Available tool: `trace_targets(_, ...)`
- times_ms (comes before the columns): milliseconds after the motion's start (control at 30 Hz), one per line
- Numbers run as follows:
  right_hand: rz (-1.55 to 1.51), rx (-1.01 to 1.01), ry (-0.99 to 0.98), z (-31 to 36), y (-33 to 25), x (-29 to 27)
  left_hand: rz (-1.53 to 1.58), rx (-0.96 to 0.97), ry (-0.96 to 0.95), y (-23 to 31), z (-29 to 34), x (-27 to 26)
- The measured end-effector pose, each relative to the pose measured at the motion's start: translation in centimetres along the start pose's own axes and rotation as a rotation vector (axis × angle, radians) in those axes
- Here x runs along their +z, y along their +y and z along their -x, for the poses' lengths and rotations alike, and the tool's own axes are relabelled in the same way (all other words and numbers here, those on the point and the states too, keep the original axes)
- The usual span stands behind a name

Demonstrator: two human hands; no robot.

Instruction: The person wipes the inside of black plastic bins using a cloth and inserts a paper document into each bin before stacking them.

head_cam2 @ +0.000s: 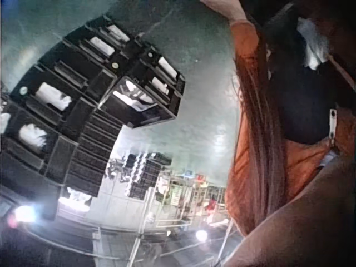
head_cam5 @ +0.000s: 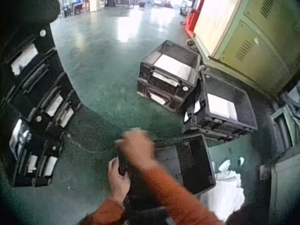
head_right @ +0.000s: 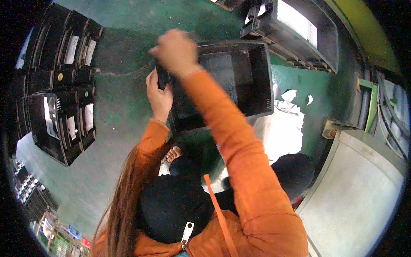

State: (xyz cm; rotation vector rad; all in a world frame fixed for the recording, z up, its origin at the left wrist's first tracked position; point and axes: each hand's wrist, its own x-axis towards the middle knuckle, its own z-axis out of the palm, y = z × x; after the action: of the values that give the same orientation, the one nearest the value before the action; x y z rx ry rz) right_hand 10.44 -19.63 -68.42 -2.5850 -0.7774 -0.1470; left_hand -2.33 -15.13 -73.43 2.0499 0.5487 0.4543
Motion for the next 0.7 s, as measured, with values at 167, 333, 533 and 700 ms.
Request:
trace_targets(167, -0.180, -0.415, 0.100, 0.5, -3.8, 4.0, 0.722, -0.308, 0.009, -0.8, 0.0, 0.5)
trace_targets(333, 0.152, -0.153, 0.011, 1.9, 9.2, -1.6, 0.047, -0.093, 0.017, 0.5, -0.2, 0.1)
trace_targets(533, 0.441, 0.085, -0.043, 5.4, 21.3, -11.0, 0.043, -0.090, 0.021, -0.6, 0.1, -0.6)
trace_targets(700, 0.351, 0.329, -0.037, 19.2, 24.1, -12.9, -0.004, -0.123, -0.013, -0.3, 0.0, -0.2)
